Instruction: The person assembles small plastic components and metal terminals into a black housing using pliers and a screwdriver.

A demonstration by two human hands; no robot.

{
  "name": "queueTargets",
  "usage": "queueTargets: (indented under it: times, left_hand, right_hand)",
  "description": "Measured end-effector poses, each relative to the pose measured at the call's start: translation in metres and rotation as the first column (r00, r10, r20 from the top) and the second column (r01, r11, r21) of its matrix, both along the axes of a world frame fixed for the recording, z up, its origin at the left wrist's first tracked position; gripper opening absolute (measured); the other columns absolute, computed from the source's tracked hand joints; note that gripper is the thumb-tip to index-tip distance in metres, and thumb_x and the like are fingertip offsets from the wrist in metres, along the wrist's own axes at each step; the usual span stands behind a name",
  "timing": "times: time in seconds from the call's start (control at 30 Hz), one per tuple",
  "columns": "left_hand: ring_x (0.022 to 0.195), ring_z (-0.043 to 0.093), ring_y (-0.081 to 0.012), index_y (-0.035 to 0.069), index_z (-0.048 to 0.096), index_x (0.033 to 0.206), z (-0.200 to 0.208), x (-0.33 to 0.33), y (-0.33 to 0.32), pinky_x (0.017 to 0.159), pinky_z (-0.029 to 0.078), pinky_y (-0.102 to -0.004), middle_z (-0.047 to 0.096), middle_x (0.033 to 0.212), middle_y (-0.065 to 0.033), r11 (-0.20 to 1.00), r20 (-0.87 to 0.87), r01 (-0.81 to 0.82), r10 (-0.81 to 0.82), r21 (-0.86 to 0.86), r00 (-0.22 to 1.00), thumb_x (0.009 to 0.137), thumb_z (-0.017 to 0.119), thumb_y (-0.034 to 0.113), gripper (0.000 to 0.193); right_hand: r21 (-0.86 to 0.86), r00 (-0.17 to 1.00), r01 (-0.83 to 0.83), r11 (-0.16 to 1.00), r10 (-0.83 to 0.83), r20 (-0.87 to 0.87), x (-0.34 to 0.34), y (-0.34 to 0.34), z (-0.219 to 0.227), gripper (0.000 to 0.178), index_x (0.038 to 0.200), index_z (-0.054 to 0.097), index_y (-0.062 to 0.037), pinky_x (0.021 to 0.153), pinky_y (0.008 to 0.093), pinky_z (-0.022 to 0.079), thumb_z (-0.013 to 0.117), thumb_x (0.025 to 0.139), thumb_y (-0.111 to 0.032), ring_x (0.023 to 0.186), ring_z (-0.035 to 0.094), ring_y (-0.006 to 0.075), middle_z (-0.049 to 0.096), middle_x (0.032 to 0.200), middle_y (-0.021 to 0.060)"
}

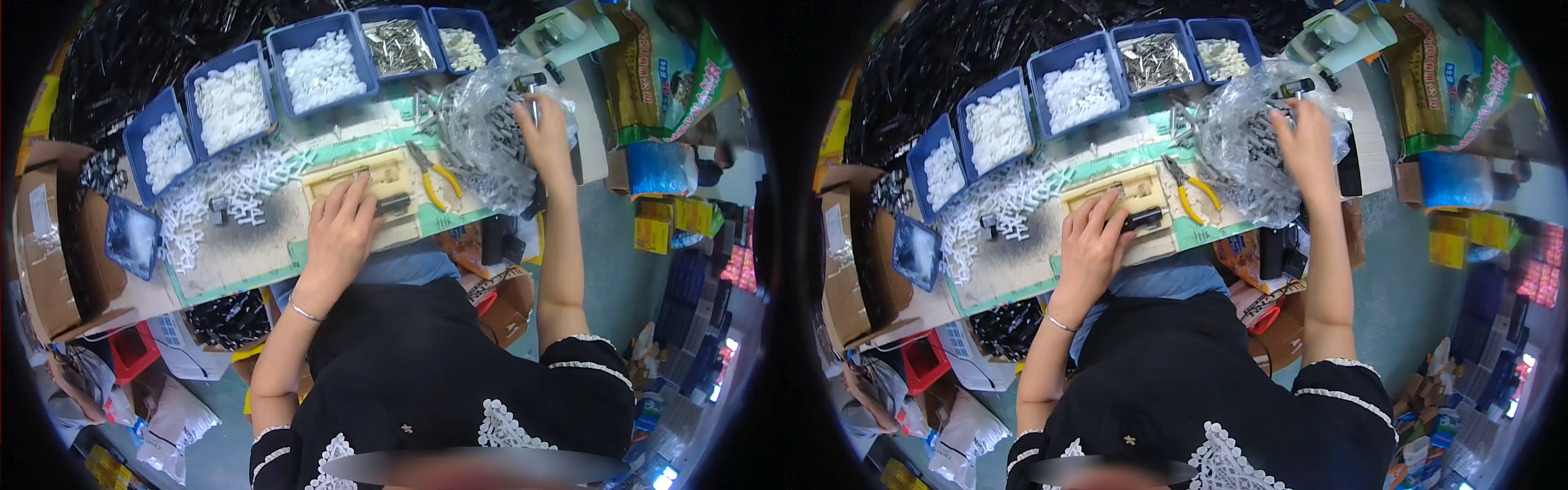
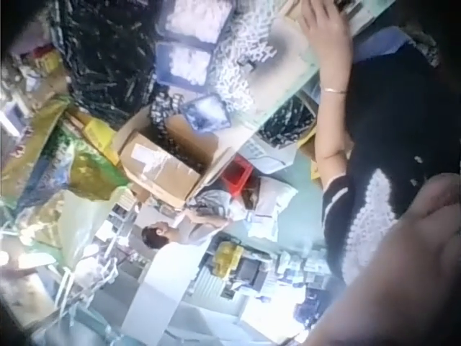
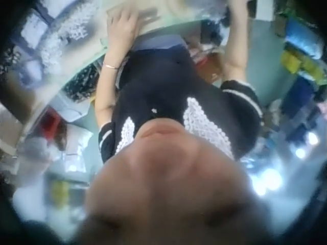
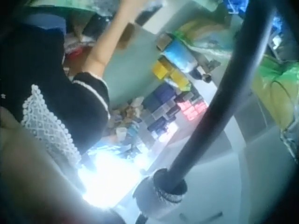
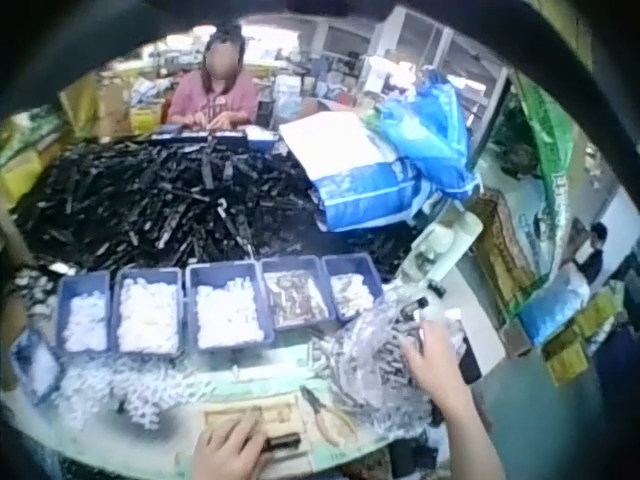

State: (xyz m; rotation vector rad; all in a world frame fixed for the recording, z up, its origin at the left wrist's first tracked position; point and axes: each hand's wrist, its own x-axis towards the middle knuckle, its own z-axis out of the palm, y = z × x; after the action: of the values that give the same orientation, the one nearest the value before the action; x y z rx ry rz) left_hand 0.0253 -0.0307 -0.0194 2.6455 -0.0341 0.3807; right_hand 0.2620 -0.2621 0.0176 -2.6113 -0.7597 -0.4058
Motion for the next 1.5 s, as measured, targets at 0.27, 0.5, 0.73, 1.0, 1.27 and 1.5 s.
queueTargets:
  times: [0.27,0.5,0.73,1.0,1.27,1.5]
  left_hand:
    - [0.093,0.058,-0.0155,-0.002,0.054,0.113,0.013,0.004,0.006,0.082,0.045,-0.0278,0.061,0.103,-0.0095,0.300,-0.201,-0.227,0.115,-0.927,0.973,0.086,0.063,0.008,0.030]
    - [0.073,0.058,-0.0101,0.001,0.055,0.113,0.024,0.014,0.018,0.070,0.047,-0.0232,0.061,0.095,-0.0061,-0.191,-0.228,-0.220,0.017,-0.956,0.974,0.092,0.056,0.021,0.029]
    - [0.081,0.057,-0.0097,0.002,0.052,0.124,0.034,0.013,0.018,0.076,0.046,-0.0235,0.062,0.099,-0.0057,-0.143,-0.169,-0.157,0.075,-0.977,0.983,0.092,0.057,0.022,0.038]
    - [0.075,0.054,-0.0102,-0.002,0.053,0.123,0.041,0.011,0.018,0.073,0.045,-0.0234,0.059,0.086,-0.0033,0.021,-0.178,-0.183,0.158,-0.983,0.971,0.094,0.051,0.025,0.039]
    - [0.085,0.060,-0.0135,-0.004,0.059,0.110,0.042,0.005,0.021,0.075,0.047,-0.0243,0.064,0.097,-0.0105,0.660,0.017,-0.198,0.303,-0.725,0.953,0.090,0.056,0.009,0.024]
    - [0.075,0.061,-0.0235,-0.003,0.061,0.102,0.042,0.016,0.024,0.068,0.048,-0.0304,0.063,0.086,-0.0143,0.866,0.256,-0.203,0.347,-0.456,0.902,0.081,0.061,0.002,0.021]
  right_hand:
    - [-0.311,0.917,-0.332,0.891,0.226,-0.330,-0.115,0.049,-0.013,0.027,0.086,0.056,0.0022,0.075,0.0400,0.046,0.066,0.067,-0.013,0.090,0.051,0.0307,0.052,0.096,0.0179]
    - [-0.245,0.938,-0.328,0.912,0.282,-0.202,-0.119,0.049,-0.046,0.018,0.062,0.056,-0.0021,0.068,0.0358,0.042,0.063,0.069,-0.017,0.081,0.053,0.0276,0.055,0.076,0.0109]
    - [0.660,0.532,0.050,0.749,0.539,-0.653,-0.109,0.050,-0.009,0.024,0.073,0.063,-0.0013,0.083,0.0392,0.041,0.054,0.076,-0.023,0.094,0.056,0.0232,0.062,0.087,0.0088]
    - [0.822,-0.351,0.533,0.199,0.936,0.001,-0.103,0.096,-0.023,0.023,0.065,0.068,-0.0044,0.107,0.0433,0.023,0.058,0.067,-0.025,0.125,0.039,0.0359,0.044,0.131,0.0264]
    - [0.697,0.126,-0.370,0.614,0.777,-0.617,-0.121,0.083,0.017,0.020,0.070,0.059,-0.0008,0.094,0.0361,0.035,0.057,0.078,-0.019,0.108,0.048,0.0294,0.044,0.121,0.0184]
    - [0.641,0.303,-0.465,0.610,0.790,-0.533,-0.126,0.088,0.017,0.023,0.070,0.055,-0.0018,0.098,0.0421,0.029,0.061,0.078,-0.023,0.115,0.040,0.0330,0.040,0.123,0.0215]
